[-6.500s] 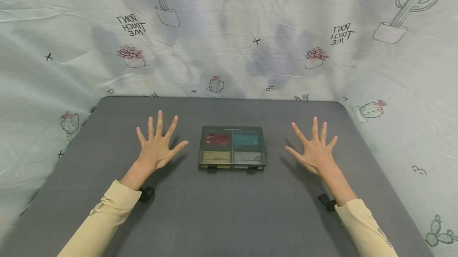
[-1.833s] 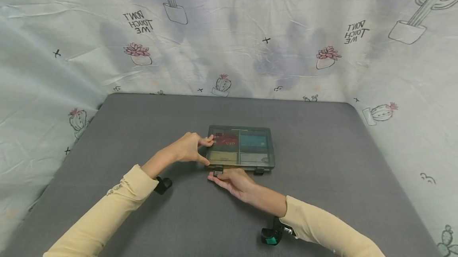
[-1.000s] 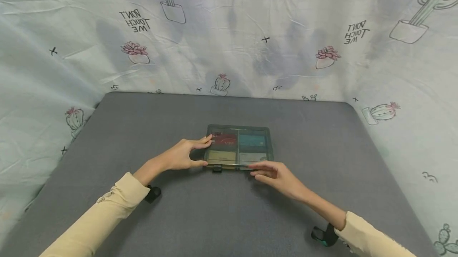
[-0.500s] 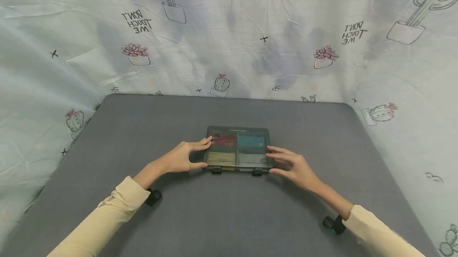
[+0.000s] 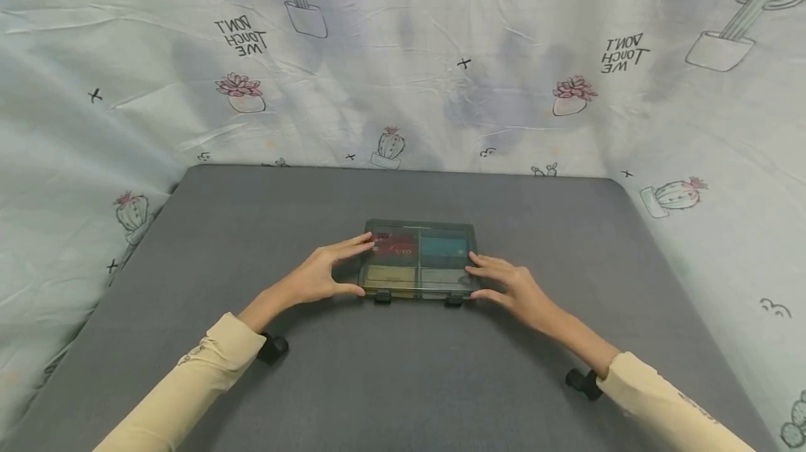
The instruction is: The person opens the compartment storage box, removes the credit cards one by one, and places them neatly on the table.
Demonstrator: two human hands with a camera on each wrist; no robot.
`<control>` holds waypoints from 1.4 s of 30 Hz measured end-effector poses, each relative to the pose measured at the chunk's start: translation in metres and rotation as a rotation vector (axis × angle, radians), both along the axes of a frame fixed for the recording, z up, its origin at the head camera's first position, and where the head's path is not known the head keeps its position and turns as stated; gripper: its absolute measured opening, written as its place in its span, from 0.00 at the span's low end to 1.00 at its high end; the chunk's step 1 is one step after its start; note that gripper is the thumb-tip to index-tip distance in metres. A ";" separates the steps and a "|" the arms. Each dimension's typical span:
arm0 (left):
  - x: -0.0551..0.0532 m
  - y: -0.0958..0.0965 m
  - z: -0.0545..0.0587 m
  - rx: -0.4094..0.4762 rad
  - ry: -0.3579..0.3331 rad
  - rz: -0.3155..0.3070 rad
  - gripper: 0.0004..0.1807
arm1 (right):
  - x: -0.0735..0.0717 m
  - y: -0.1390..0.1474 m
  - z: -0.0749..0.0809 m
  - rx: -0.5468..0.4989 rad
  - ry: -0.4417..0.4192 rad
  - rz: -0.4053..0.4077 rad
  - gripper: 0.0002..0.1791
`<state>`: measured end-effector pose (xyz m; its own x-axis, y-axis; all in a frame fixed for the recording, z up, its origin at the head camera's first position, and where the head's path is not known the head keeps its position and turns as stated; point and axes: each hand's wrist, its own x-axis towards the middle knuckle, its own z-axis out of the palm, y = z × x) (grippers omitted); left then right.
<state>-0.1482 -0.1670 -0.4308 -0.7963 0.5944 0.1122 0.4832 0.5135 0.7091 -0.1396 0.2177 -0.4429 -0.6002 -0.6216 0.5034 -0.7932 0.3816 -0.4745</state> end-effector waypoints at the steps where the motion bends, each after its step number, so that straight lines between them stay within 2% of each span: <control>1: 0.000 0.000 -0.001 0.040 -0.009 0.014 0.48 | 0.000 0.000 0.001 0.002 -0.011 0.003 0.29; 3: 0.001 -0.001 -0.003 0.117 -0.023 0.040 0.48 | -0.001 0.000 0.004 0.010 -0.030 0.001 0.28; 6: 0.002 0.000 -0.005 0.228 -0.082 0.080 0.46 | -0.002 0.001 0.009 0.021 -0.063 -0.009 0.27; 9: 0.004 0.001 -0.005 0.274 -0.119 0.117 0.38 | -0.003 0.002 0.016 0.038 -0.094 -0.025 0.25; 11: 0.006 0.002 -0.006 0.267 -0.127 0.129 0.34 | -0.005 0.004 0.021 0.046 -0.119 -0.031 0.24; 16: 0.008 0.002 -0.008 0.157 -0.031 0.121 0.24 | -0.012 0.007 0.035 0.050 -0.186 -0.039 0.22; 20: 0.010 0.001 -0.008 0.100 0.008 0.113 0.21 | -0.019 0.008 0.046 0.019 -0.258 -0.038 0.20; 23: 0.009 0.000 -0.008 0.112 0.007 0.091 0.21 | -0.027 0.007 0.057 -0.007 -0.331 -0.054 0.18; 28: 0.008 0.000 -0.006 0.149 0.003 0.050 0.22 | -0.048 0.003 0.074 -0.007 -0.394 -0.168 0.16; 32: 0.007 0.000 -0.005 0.161 -0.032 0.041 0.22 | -0.069 -0.006 0.083 -0.039 -0.423 -0.275 0.21; 35: 0.006 0.000 -0.005 0.171 -0.052 0.036 0.22 | -0.083 -0.016 0.085 -0.067 -0.377 -0.343 0.25; 39: 0.006 0.000 -0.003 0.178 -0.085 0.039 0.23 | -0.101 -0.027 0.079 -0.099 -0.197 -0.393 0.22; 42: 0.006 0.001 -0.001 0.177 -0.110 0.039 0.23 | -0.111 -0.028 0.066 -0.136 -0.062 -0.366 0.19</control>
